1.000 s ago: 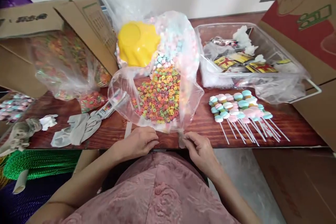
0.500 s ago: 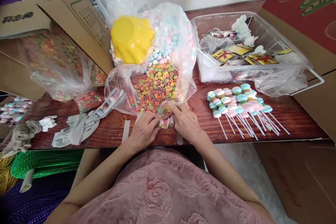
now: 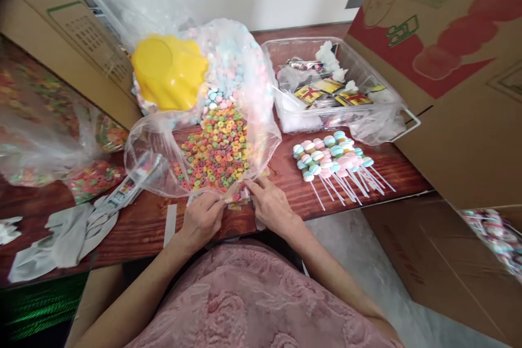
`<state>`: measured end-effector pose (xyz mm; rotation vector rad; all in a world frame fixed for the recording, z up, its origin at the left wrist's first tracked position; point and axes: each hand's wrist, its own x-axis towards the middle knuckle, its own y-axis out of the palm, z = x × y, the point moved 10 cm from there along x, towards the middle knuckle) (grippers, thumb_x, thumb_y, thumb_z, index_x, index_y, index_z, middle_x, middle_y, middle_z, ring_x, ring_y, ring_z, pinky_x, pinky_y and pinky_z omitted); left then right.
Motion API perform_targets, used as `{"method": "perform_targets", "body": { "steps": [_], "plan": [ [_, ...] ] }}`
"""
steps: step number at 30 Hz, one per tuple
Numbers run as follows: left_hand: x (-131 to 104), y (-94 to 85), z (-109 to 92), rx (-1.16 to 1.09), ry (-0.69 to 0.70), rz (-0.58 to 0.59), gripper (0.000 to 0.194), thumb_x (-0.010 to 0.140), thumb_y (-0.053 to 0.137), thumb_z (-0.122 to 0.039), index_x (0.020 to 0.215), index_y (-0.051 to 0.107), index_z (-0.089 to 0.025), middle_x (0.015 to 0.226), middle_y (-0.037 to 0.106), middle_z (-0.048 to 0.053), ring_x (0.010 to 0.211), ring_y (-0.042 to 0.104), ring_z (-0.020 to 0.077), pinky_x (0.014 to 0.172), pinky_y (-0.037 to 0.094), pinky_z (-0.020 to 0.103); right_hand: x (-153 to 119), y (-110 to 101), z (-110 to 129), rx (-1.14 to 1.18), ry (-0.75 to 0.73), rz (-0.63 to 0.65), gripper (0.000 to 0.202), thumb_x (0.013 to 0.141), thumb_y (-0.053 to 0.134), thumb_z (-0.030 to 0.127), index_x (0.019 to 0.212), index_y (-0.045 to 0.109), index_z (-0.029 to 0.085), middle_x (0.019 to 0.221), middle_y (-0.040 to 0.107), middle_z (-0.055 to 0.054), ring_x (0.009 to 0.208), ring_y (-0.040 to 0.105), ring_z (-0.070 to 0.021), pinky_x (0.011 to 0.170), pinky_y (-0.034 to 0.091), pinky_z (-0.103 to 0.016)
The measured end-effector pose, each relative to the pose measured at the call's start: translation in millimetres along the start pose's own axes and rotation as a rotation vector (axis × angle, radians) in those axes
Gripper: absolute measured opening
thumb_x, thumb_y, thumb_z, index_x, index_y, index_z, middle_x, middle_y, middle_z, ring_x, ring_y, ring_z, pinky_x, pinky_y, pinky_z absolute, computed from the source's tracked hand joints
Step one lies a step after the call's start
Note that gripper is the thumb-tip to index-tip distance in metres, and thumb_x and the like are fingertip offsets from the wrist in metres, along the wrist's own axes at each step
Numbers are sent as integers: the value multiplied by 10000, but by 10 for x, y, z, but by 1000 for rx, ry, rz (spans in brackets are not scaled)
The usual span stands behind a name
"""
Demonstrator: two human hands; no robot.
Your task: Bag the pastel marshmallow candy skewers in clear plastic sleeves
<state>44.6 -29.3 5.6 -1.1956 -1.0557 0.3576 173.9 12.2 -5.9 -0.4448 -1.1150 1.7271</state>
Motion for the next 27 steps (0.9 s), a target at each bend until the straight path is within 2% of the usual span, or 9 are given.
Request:
{"method": "perform_targets", "body": {
  "steps": [3, 5, 8, 12, 15, 18, 23, 27],
  "plan": [
    [21, 6, -11, 33, -27, 25, 144, 890, 522, -121, 928, 655, -160, 914, 669, 99, 845, 576, 235, 735, 479, 366, -71, -110, 16, 62, -7, -87, 377, 960, 414, 162, 1273, 617, 216, 1198, 643, -111, 1087, 631, -208, 921, 546, -342],
    [34, 31, -21, 49, -37, 57, 163, 874, 524, -103, 953, 658, -153, 947, 676, 110, 871, 582, 251, 729, 487, 377, -161, -265, -41, 93, 4, -198, 346, 949, 433, 155, 1207, 654, 221, 1150, 664, -103, 1058, 643, -199, 906, 549, -331],
    [55, 48, 0, 17, -43, 54, 173, 858, 510, -69, 894, 658, -149, 903, 671, 107, 881, 587, 252, 736, 501, 375, -361, -636, -265, 41, 57, -426, 274, 930, 488, 185, 1103, 700, 205, 1088, 692, -108, 988, 670, -204, 882, 552, -338],
    [64, -25, 127, -144, -84, -67, 192, 894, 510, -97, 753, 621, -164, 834, 656, 82, 865, 596, 210, 787, 518, 349, -705, -1230, -733, -229, 256, -679, 227, 912, 523, 247, 981, 727, 177, 972, 730, -108, 934, 680, -229, 883, 531, -367],
    [47, -63, 196, -245, -101, -111, 194, 913, 540, -143, 739, 624, -166, 801, 652, 66, 832, 594, 192, 781, 524, 337, -866, -1462, -1061, -457, 443, -623, 268, 908, 517, 292, 994, 732, 159, 980, 735, -132, 920, 669, -261, 799, 510, -373],
    [38, -60, 231, -340, -103, -81, 157, 922, 576, -186, 792, 662, -171, 814, 671, 56, 846, 605, 186, 803, 531, 338, -932, -1496, -1236, -587, 541, -521, 312, 913, 511, 331, 1014, 738, 142, 979, 728, -153, 903, 647, -276, 711, 456, -354],
    [35, -28, 258, -424, -133, -7, 162, 936, 545, -175, 856, 685, -185, 875, 681, 58, 913, 610, 190, 827, 529, 345, -880, -1398, -1296, -714, 592, -457, 336, 918, 492, 371, 959, 753, 163, 844, 705, -127, 741, 583, -233, 569, 302, -317],
    [2, 44, 121, -181, -105, 86, 184, 902, 509, -109, 937, 679, -170, 943, 676, 98, 926, 579, 231, 790, 508, 371, -800, -1372, -1289, -785, 549, -448, 329, 912, 469, 326, 899, 752, 159, 796, 680, -121, 679, 536, -202, 548, 222, -314]
  ]
}}
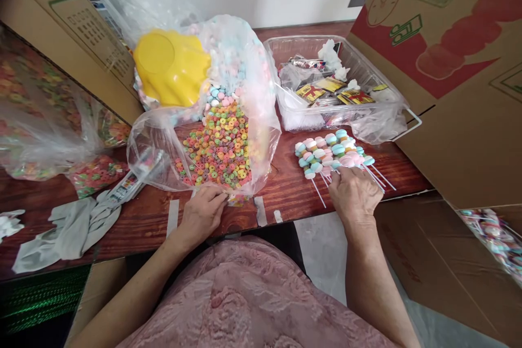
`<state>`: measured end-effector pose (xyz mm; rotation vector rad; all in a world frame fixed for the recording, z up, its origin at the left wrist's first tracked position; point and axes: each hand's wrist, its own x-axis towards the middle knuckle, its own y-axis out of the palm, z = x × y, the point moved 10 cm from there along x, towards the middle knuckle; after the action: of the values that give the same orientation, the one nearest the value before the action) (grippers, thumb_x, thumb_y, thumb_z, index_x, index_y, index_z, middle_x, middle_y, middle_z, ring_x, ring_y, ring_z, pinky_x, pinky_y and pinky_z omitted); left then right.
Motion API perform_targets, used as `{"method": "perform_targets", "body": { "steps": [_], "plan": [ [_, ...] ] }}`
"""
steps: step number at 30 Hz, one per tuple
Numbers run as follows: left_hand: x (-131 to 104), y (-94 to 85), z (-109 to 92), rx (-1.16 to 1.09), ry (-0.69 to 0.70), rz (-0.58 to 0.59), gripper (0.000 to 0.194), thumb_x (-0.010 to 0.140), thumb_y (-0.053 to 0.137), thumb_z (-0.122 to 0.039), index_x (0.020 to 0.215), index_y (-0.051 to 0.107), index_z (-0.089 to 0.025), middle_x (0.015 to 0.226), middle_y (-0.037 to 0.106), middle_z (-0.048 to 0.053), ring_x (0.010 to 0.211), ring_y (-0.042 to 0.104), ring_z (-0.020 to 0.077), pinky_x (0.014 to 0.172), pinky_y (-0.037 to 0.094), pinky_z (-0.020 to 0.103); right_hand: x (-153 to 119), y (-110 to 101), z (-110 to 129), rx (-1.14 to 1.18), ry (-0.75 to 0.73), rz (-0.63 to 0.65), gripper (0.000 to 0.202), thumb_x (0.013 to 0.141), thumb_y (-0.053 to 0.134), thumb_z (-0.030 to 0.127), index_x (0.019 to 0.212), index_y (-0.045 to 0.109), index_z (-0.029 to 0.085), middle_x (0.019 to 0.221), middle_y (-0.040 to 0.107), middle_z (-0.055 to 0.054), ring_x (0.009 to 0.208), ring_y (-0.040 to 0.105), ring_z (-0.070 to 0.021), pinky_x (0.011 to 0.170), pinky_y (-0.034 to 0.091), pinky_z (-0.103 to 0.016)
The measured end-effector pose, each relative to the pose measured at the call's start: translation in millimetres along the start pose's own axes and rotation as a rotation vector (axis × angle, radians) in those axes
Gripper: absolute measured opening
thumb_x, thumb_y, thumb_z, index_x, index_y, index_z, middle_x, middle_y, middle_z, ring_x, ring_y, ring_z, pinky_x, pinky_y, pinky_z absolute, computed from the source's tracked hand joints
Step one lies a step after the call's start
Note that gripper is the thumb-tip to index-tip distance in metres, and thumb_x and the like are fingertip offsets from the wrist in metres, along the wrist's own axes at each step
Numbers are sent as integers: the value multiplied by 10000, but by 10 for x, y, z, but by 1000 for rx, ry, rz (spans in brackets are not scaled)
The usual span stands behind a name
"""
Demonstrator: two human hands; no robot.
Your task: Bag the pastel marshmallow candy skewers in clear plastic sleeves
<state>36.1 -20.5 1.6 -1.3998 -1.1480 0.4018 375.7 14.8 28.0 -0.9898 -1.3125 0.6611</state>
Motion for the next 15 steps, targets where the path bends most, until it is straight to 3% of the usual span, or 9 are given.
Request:
{"method": "perform_targets", "body": {
  "steps": [3, 8, 12, 15],
  "plan": [
    [-22, 52, -57, 151, 9, 10, 218, 860, 489, -55, 928, 672, -152, 952, 675, 118, 871, 562, 239, 747, 486, 376, 19, 26, -11, -9, -28, 20, 316, 904, 462, 276, 838, 743, 147, 790, 679, -129, 657, 505, -188, 546, 211, -312],
    [27, 6, 63, 6, -39, -85, 231, 894, 503, -121, 712, 636, -167, 796, 640, 84, 820, 573, 207, 766, 488, 351, 5, 95, -78, 15, -8, 89, 309, 882, 493, 310, 805, 741, 140, 735, 667, -141, 616, 462, -179, 516, 216, -300],
    [41, -25, 160, -139, -57, -88, 237, 911, 538, -181, 709, 661, -168, 763, 646, 72, 800, 592, 195, 762, 500, 354, -18, 71, -153, 65, 78, 34, 309, 860, 522, 329, 774, 739, 127, 678, 646, -138, 606, 494, -195, 519, 253, -316],
    [20, -49, 135, -231, -4, -56, 222, 929, 531, -178, 788, 702, -173, 820, 686, 74, 848, 608, 192, 798, 513, 359, -53, -15, -256, 278, 180, -79, 331, 835, 571, 387, 830, 753, 111, 680, 659, -123, 618, 559, -209, 561, 372, -326]
  ]
}}
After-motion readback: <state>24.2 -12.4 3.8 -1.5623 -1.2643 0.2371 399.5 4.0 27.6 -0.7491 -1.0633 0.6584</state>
